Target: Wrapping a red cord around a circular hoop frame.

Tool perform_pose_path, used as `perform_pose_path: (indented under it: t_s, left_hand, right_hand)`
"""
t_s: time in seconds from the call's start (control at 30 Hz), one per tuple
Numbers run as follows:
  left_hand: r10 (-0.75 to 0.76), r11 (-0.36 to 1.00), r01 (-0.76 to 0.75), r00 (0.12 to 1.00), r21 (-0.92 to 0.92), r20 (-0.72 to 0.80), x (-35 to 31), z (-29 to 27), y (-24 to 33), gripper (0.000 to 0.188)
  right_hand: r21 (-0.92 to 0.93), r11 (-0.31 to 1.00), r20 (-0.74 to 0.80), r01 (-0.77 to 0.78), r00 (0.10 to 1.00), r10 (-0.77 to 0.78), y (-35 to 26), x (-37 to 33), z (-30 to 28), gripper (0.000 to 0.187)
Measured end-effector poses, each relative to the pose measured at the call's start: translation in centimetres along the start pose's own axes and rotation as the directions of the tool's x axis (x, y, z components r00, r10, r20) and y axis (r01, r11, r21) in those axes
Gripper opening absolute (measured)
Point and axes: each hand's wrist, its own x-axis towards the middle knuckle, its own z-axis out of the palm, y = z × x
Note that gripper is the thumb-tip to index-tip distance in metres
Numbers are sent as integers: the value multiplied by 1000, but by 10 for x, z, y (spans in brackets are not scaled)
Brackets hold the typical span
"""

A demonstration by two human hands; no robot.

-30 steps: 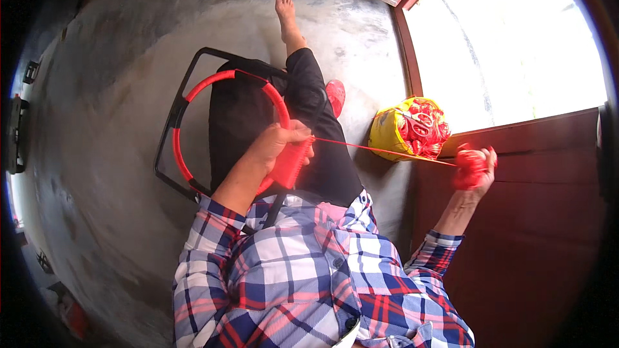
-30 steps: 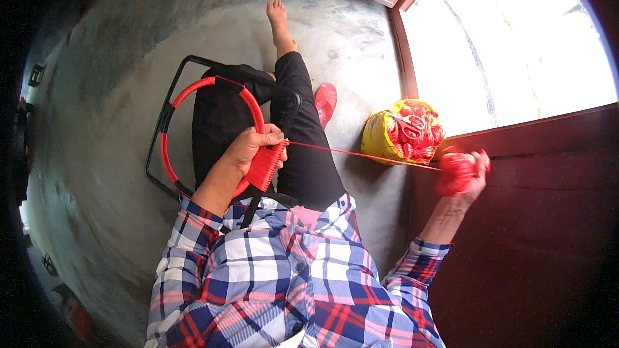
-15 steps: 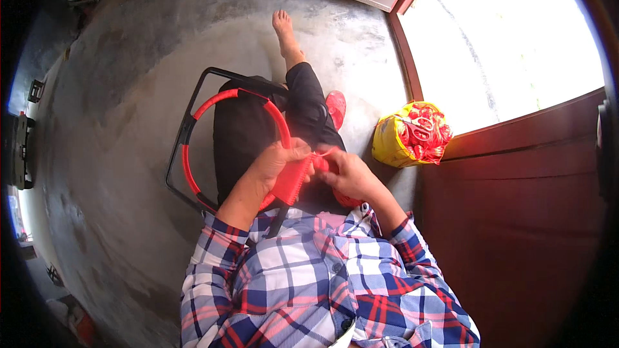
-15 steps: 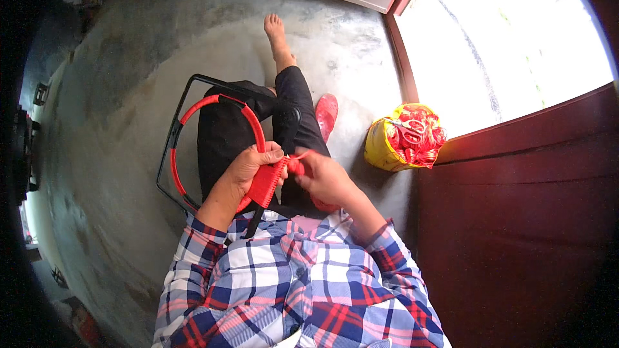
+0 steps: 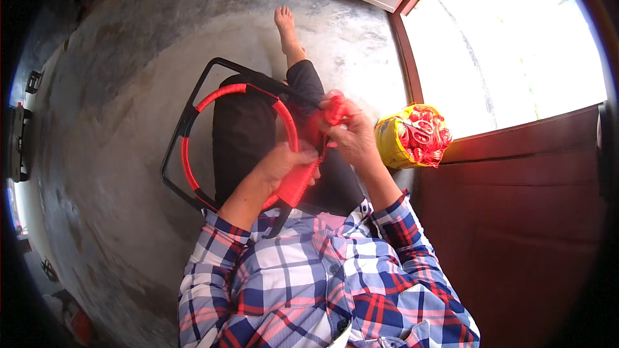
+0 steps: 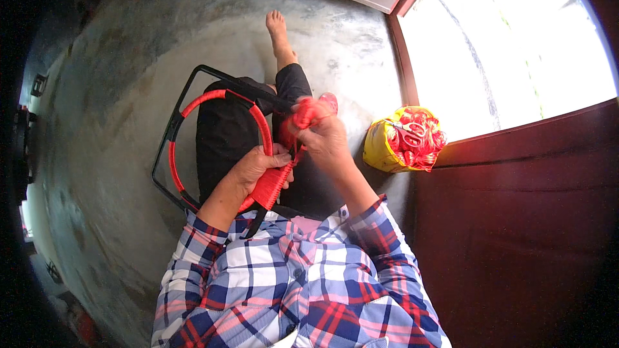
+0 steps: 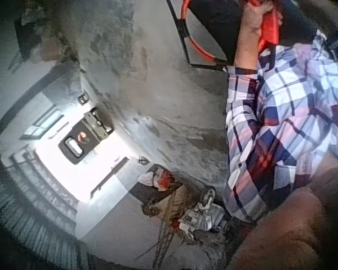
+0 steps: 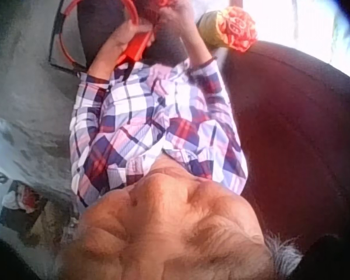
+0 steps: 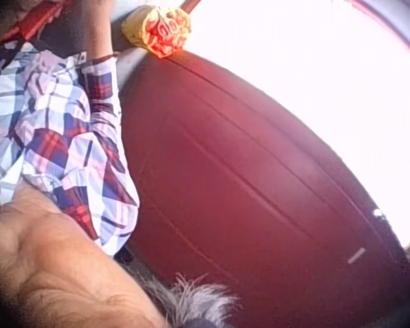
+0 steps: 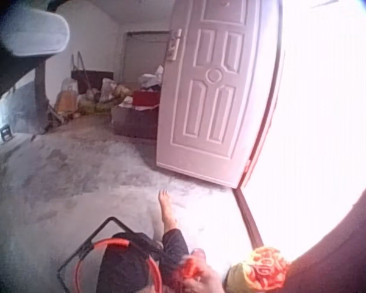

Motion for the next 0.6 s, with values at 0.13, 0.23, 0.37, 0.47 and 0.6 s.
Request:
perform_pose_path:
  t_s: [0.13, 0.23, 0.37, 0.47, 0.6]
  left_hand:
    - [19, 997, -19, 1000, -73, 0, -1, -5, -2, 16]
    - [53, 993, -54, 999, -106, -7, 1, -12, -5, 15]
    - [90, 982, -90, 996, -169, -7, -2, -26, -2, 15]
    - [102, 972, -105, 994, -211, -24, -4, -27, -2, 16]
    - [102, 976, -101, 995, -192, -6, -4, -22, 2, 16]
  right_hand:
    - [-407, 883, -82, 234, 953, -291, -40, -14, -28, 12]
    - [-427, 904, 309, -14, 937, 161, -37, -36, -51, 19]
    - [-295, 859, 289, -419, 817, 498, -2, -79, -90, 17]
    - [684, 663, -106, -304, 858, 502, 12, -104, -119, 23]
    - [782, 623, -340, -18, 826, 450, 59, -114, -157, 10]
